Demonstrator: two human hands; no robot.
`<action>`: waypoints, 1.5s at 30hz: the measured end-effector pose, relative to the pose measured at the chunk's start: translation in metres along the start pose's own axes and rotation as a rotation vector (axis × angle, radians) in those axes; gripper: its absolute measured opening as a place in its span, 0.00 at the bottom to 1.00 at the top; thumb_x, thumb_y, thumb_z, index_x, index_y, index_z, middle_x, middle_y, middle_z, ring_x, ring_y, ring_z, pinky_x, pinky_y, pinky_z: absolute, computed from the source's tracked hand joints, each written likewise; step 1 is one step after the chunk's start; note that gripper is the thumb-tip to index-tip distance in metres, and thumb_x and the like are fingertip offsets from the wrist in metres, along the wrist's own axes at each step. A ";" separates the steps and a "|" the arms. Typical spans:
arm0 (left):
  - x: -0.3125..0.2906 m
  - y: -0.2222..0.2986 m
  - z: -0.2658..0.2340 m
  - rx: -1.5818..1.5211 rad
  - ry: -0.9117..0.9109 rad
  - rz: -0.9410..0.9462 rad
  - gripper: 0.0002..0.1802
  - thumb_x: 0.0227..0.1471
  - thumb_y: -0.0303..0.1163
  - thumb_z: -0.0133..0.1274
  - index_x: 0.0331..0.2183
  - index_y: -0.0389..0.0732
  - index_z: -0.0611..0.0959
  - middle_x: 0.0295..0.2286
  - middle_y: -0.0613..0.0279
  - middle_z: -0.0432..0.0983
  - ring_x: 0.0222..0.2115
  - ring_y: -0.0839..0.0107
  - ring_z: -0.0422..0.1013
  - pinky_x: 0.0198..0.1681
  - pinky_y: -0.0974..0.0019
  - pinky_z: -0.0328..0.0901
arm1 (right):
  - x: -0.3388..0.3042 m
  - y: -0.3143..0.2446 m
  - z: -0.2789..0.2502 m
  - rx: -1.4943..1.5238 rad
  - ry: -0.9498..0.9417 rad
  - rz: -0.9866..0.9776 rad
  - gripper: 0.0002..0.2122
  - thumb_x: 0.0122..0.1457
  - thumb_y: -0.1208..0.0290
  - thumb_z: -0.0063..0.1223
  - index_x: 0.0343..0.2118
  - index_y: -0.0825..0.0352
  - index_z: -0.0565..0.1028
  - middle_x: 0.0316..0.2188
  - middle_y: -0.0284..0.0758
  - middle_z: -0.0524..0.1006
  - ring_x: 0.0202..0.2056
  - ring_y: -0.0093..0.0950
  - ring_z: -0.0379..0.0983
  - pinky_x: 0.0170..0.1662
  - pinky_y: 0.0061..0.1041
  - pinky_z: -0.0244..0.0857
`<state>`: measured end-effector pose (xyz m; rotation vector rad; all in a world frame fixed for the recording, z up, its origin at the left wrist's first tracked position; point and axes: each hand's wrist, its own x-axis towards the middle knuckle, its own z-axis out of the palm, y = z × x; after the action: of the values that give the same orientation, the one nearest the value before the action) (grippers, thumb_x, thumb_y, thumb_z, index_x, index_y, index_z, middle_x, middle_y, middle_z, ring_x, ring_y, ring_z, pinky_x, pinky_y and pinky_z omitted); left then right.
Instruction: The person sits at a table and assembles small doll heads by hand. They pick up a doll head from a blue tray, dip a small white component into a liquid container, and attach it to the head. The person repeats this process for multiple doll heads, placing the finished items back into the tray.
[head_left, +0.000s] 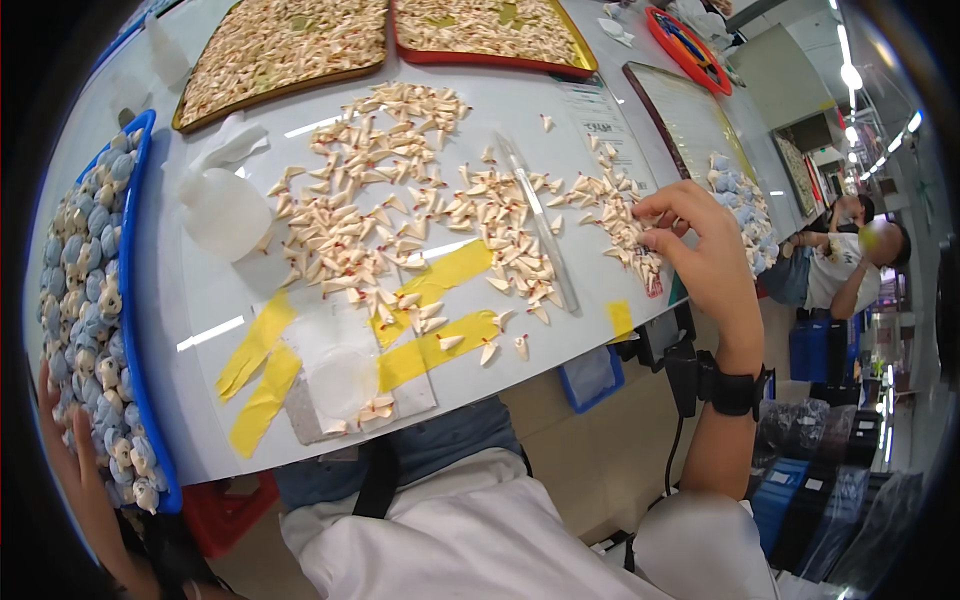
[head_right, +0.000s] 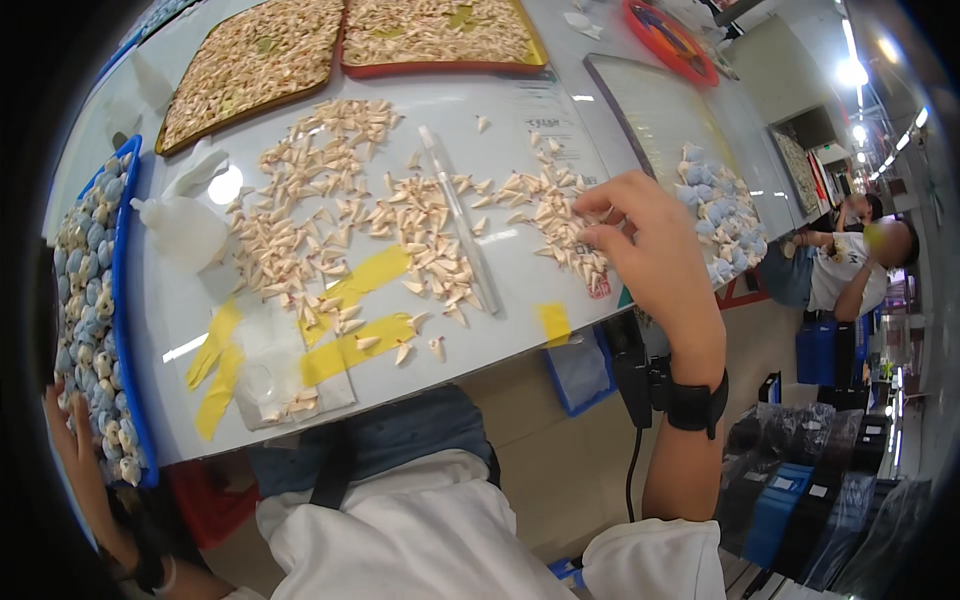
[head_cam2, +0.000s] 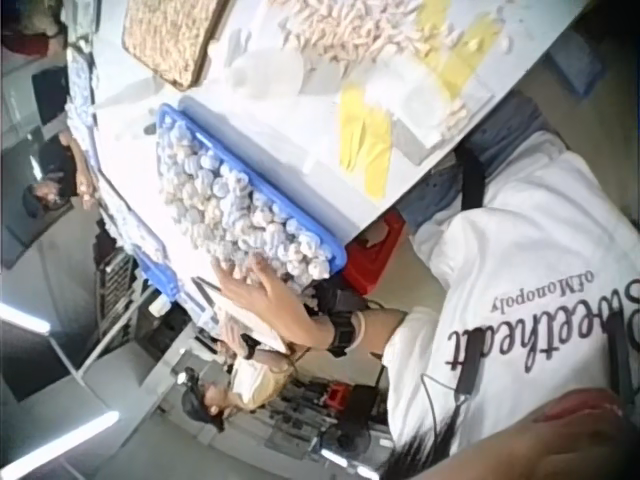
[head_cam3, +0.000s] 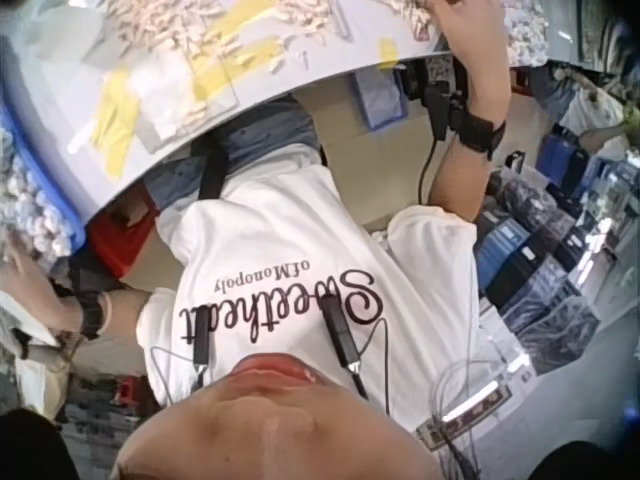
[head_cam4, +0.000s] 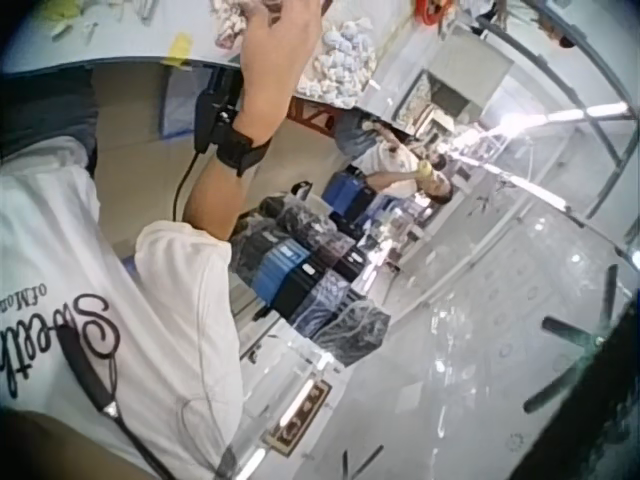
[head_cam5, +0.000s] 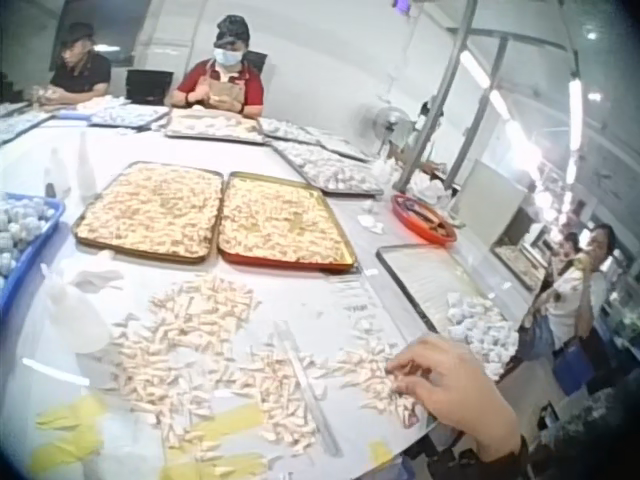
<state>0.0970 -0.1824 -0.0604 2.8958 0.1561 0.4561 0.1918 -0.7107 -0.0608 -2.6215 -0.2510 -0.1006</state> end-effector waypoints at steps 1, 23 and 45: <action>0.002 -0.006 0.002 -0.019 -0.004 0.004 0.17 0.56 0.34 0.41 0.46 0.37 0.70 0.45 0.59 0.65 0.47 0.64 0.60 0.48 0.61 0.57 | 0.001 0.000 0.000 -0.017 0.001 0.003 0.07 0.43 0.79 0.52 0.28 0.69 0.73 0.28 0.36 0.71 0.28 0.27 0.68 0.32 0.23 0.61; -0.019 0.025 -0.021 -0.592 0.407 -0.096 0.09 0.49 0.22 0.50 0.36 0.38 0.72 0.39 0.57 0.68 0.37 0.72 0.66 0.41 0.72 0.61 | 0.008 -0.011 0.019 -0.160 0.059 -0.187 0.05 0.42 0.83 0.46 0.23 0.71 0.65 0.21 0.34 0.66 0.23 0.23 0.61 0.28 0.20 0.57; -0.075 0.132 0.037 -1.432 -0.098 -0.146 0.14 0.45 0.35 0.58 0.27 0.38 0.72 0.35 0.49 0.66 0.24 0.67 0.70 0.24 0.72 0.67 | -0.004 0.009 0.001 0.440 0.112 0.176 0.11 0.48 0.80 0.50 0.37 0.73 0.73 0.30 0.30 0.71 0.33 0.17 0.65 0.39 0.15 0.59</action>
<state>0.0474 -0.3276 -0.0875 1.4795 -0.0014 0.2192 0.1898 -0.7183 -0.0659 -2.1803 0.0009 -0.1160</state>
